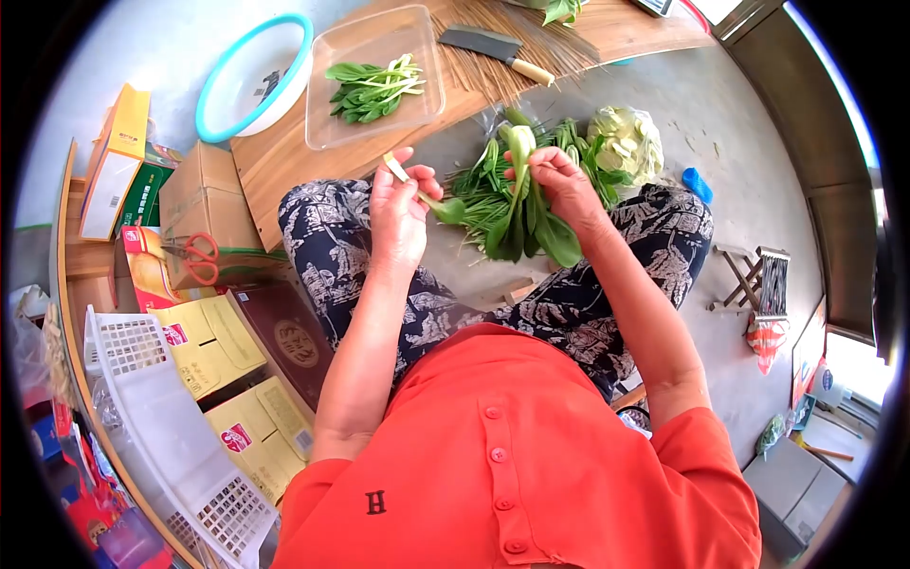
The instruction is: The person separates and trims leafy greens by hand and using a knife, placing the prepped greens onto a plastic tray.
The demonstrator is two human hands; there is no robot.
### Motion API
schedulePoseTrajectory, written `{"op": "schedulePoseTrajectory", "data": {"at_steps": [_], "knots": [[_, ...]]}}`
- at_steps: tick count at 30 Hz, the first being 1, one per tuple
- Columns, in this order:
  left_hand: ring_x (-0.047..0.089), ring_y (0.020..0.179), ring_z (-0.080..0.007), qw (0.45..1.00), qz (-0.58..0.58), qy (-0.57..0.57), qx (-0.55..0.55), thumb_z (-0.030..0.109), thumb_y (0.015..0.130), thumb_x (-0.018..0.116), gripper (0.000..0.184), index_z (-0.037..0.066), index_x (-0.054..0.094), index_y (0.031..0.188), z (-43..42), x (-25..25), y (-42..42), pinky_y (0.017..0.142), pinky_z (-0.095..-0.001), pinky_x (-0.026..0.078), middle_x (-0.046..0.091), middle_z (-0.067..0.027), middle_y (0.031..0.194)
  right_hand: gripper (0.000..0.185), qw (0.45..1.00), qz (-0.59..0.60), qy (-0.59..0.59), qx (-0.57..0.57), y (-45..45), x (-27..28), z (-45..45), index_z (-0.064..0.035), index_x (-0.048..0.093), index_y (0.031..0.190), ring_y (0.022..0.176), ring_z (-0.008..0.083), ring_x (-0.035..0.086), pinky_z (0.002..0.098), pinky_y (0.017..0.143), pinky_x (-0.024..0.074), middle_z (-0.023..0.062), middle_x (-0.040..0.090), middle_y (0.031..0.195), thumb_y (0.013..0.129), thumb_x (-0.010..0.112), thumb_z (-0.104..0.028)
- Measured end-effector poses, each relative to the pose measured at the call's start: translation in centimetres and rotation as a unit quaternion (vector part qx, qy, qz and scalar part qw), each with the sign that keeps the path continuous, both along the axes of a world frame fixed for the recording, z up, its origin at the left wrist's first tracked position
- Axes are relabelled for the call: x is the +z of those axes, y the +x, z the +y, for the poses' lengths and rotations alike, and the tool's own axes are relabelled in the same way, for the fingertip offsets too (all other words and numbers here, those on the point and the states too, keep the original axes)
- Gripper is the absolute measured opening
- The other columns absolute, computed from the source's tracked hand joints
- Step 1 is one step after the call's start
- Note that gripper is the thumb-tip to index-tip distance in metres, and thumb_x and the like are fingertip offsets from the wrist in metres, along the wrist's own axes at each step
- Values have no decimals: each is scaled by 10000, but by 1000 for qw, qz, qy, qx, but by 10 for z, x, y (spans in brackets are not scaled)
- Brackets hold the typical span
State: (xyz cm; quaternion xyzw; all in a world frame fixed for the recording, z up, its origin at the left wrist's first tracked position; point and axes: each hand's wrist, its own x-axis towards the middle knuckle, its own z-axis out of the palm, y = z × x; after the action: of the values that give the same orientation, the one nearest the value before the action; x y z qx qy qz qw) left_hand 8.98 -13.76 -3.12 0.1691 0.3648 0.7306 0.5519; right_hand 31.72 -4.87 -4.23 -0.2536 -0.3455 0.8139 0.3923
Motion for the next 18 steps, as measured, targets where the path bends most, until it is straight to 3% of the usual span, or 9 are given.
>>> {"op": "schedulePoseTrajectory", "data": {"at_steps": [2,3,4,6,8,14,18], "knots": [[552,736,-141,995,80,-7,-65,42,922,521,264,50,525,1187,1,-7,4,706,-286,484,614,-71,937,223,1000,6,-1,16,-5,-1,-4,-85,541,1109,930,241,654,331,760,567,159,603,1159,917,516,25],[491,636,-91,993,99,-23,-56,89,918,574,213,57,564,1128,3,-6,14,574,-222,396,594,-25,860,282,1000,4,6,21,-8,1,-7,-86,509,1171,932,240,654,329,760,567,159,600,1162,912,523,26],[491,636,-91,993,99,-22,-60,89,918,574,213,57,564,1128,4,-6,20,574,-222,396,594,-25,860,347,1000,3,14,26,-11,2,-10,-86,477,1232,933,239,653,328,760,567,160,597,1165,908,530,27],[459,572,-58,984,139,-60,-90,148,906,635,169,76,602,1055,3,-5,31,513,-193,350,556,27,765,653,998,-27,33,42,-15,3,-16,-144,266,1476,962,197,626,308,837,526,164,587,1207,908,555,-1],[425,496,-28,985,124,-85,-82,149,875,693,160,64,607,979,8,-3,43,441,-173,306,544,52,711,702,997,-66,46,21,-22,4,-22,-155,262,1483,938,164,618,284,821,511,119,603,1131,882,575,28],[419,522,-18,967,215,-112,-74,228,886,691,199,71,611,981,12,1,55,459,-164,297,551,60,728,592,988,-92,125,12,-29,-6,-25,-5,400,1387,999,115,574,250,874,468,76,599,1143,845,638,2],[435,543,-31,967,219,-101,-76,218,938,615,230,35,628,1077,11,3,53,473,-173,326,567,37,751,543,985,-120,120,27,-23,-1,-24,8,424,1365,1051,126,557,264,919,445,76,581,1197,865,631,-40]]}}
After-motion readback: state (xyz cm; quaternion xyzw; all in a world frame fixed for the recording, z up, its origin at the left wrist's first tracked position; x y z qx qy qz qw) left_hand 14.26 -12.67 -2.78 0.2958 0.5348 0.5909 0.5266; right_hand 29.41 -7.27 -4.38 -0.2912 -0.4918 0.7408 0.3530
